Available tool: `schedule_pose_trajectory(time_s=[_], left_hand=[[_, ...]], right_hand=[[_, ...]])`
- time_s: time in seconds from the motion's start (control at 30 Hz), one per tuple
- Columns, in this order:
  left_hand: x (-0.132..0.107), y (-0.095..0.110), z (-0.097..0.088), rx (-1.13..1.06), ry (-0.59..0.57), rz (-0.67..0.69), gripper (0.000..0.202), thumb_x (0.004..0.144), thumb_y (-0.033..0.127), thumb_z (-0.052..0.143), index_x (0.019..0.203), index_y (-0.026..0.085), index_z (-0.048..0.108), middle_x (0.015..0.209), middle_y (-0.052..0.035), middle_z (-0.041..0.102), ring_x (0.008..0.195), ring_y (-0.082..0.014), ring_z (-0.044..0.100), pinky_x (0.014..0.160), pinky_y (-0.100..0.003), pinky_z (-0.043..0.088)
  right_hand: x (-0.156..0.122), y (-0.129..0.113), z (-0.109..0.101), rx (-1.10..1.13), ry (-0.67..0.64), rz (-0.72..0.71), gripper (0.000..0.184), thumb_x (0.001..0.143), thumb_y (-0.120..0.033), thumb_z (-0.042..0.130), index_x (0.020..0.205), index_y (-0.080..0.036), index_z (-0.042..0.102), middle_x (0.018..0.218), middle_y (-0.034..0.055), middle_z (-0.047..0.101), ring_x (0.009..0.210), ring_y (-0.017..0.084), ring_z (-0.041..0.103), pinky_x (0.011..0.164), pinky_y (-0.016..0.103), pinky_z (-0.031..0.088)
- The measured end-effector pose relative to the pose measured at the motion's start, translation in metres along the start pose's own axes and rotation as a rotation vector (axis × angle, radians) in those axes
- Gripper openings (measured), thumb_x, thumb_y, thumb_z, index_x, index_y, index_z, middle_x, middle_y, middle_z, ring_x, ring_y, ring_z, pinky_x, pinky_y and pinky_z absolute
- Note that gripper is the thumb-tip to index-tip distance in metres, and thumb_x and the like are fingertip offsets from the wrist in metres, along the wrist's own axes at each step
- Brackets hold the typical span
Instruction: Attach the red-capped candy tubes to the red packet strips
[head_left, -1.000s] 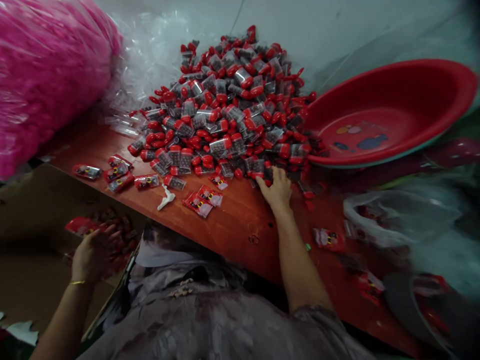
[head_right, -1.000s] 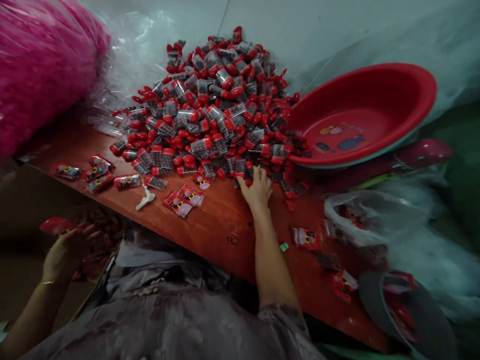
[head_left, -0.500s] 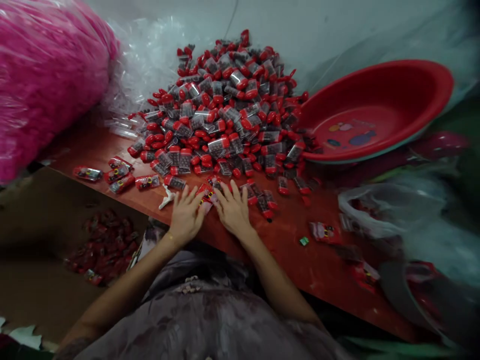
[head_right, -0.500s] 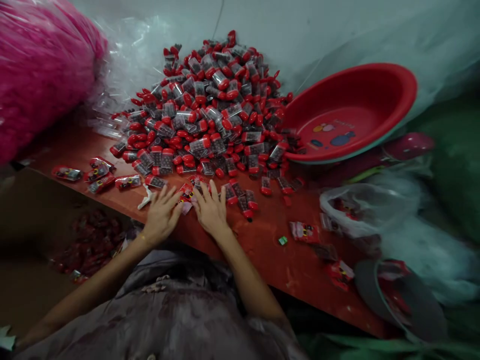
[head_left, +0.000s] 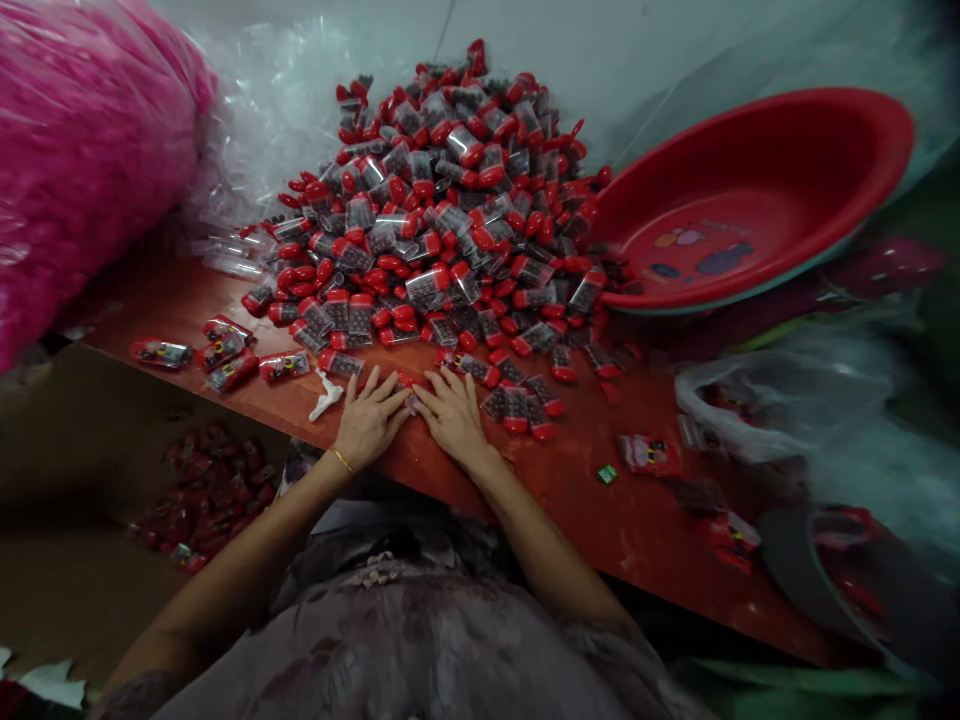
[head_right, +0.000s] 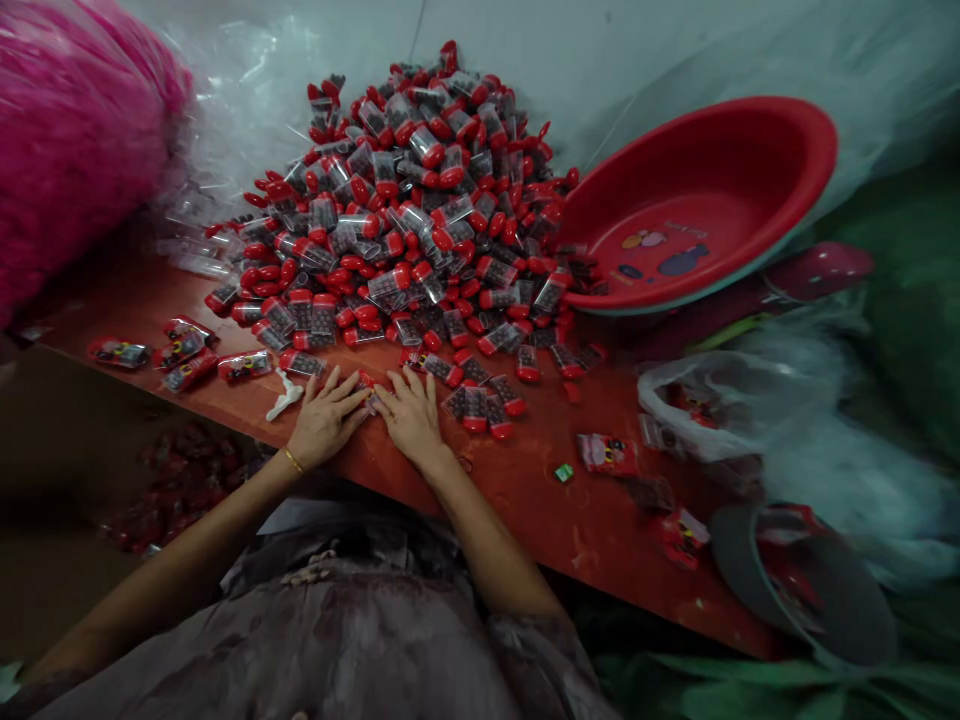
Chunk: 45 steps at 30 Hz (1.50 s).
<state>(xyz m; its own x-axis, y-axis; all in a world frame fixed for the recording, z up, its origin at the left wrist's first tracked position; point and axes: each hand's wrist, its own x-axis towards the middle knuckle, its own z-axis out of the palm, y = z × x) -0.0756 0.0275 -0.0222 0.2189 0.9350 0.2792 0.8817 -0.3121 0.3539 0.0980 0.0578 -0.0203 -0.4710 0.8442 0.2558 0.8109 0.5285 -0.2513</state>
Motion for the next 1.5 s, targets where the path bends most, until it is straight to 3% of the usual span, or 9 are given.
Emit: schedule_pose_trajectory(time_s=[0.3, 0.43, 0.53, 0.63, 0.73, 0.97, 1.2, 1.33, 1.5], left_hand=[[-0.003, 0.002, -0.007, -0.124, 0.182, -0.187, 0.067, 0.081, 0.048, 0.054, 0.133, 0.009, 0.044, 0.142, -0.0213, 0.041, 0.137, -0.0341, 0.028, 0.110, -0.054, 0.017], [0.005, 0.015, -0.018, -0.296, 0.228, -0.269, 0.047, 0.080, 0.046, 0.056, 0.115, 0.014, 0.062, 0.127, -0.0160, 0.059, 0.131, -0.0325, 0.039, 0.109, -0.053, 0.021], [0.013, 0.021, -0.018, -0.595, 0.254, -0.349, 0.031, 0.083, 0.039, 0.052, 0.100, 0.019, 0.069, 0.106, -0.0088, 0.071, 0.115, -0.0268, 0.056, 0.102, -0.044, 0.036], [0.017, 0.025, -0.014, -0.875, 0.230, -0.449, 0.024, 0.078, 0.037, 0.059, 0.089, 0.020, 0.073, 0.090, -0.0061, 0.074, 0.096, -0.0250, 0.065, 0.087, -0.036, 0.047], [0.017, 0.030, -0.011, -0.942, 0.219, -0.475, 0.018, 0.071, 0.034, 0.067, 0.082, 0.022, 0.075, 0.085, -0.0053, 0.074, 0.095, -0.0251, 0.065, 0.084, -0.034, 0.047], [0.025, 0.055, -0.009, -1.111, 0.161, -0.600, 0.024, 0.065, 0.039, 0.071, 0.076, 0.017, 0.074, 0.067, -0.0011, 0.070, 0.065, -0.0151, 0.061, 0.064, -0.025, 0.046], [0.034, 0.072, -0.018, -1.631, 0.003, -0.932, 0.036, 0.047, 0.034, 0.084, 0.070, 0.013, 0.067, 0.061, 0.0015, 0.063, 0.055, -0.0078, 0.056, 0.058, -0.021, 0.047], [0.039, 0.065, -0.025, -1.586, -0.014, -0.961, 0.036, 0.047, 0.036, 0.084, 0.067, 0.012, 0.064, 0.061, -0.0001, 0.064, 0.055, -0.0087, 0.058, 0.056, -0.021, 0.047], [0.041, 0.066, -0.028, -1.610, -0.133, -0.975, 0.037, 0.051, 0.040, 0.082, 0.067, 0.015, 0.059, 0.062, -0.0002, 0.064, 0.057, -0.0114, 0.061, 0.057, -0.023, 0.048]], right_hand=[[-0.004, -0.011, -0.005, 0.108, 0.129, 0.086, 0.024, 0.090, -0.029, 0.050, 0.103, -0.029, 0.070, 0.123, 0.0048, 0.062, 0.125, 0.027, 0.043, 0.107, 0.061, 0.017], [-0.008, -0.020, -0.015, 0.120, 0.252, 0.055, 0.023, 0.090, -0.029, 0.051, 0.102, -0.031, 0.069, 0.121, 0.0034, 0.063, 0.125, 0.025, 0.044, 0.110, 0.058, 0.012], [-0.009, -0.028, -0.016, 0.311, 0.331, 0.139, 0.028, 0.087, -0.033, 0.053, 0.112, -0.026, 0.064, 0.123, 0.0072, 0.062, 0.120, 0.024, 0.049, 0.108, 0.051, 0.025], [-0.009, -0.032, -0.013, 0.693, 0.347, 0.317, 0.042, 0.085, -0.043, 0.053, 0.117, -0.017, 0.059, 0.110, 0.0113, 0.067, 0.096, 0.021, 0.062, 0.085, 0.035, 0.049], [-0.010, -0.034, -0.011, 0.905, 0.278, 0.399, 0.035, 0.085, -0.047, 0.048, 0.086, -0.017, 0.066, 0.074, 0.0033, 0.068, 0.067, 0.016, 0.061, 0.063, 0.026, 0.049], [-0.014, -0.029, -0.011, 0.712, 0.367, 0.501, 0.038, 0.090, -0.047, 0.041, 0.063, -0.023, 0.051, 0.056, -0.0010, 0.053, 0.054, 0.015, 0.047, 0.056, 0.027, 0.039], [-0.020, -0.020, -0.024, 0.610, 0.339, 0.395, 0.029, 0.093, -0.038, 0.036, 0.086, -0.022, 0.059, 0.078, 0.0038, 0.066, 0.072, 0.018, 0.060, 0.069, 0.031, 0.048], [-0.034, 0.023, -0.059, 0.431, 0.230, 0.154, 0.030, 0.089, -0.023, 0.037, 0.111, -0.020, 0.059, 0.113, 0.0084, 0.063, 0.108, 0.022, 0.055, 0.095, 0.038, 0.042], [-0.054, 0.093, -0.091, -0.054, -0.148, -0.044, 0.054, 0.074, -0.007, 0.047, 0.126, -0.021, 0.053, 0.138, 0.0072, 0.049, 0.130, 0.027, 0.035, 0.105, 0.047, 0.027]])
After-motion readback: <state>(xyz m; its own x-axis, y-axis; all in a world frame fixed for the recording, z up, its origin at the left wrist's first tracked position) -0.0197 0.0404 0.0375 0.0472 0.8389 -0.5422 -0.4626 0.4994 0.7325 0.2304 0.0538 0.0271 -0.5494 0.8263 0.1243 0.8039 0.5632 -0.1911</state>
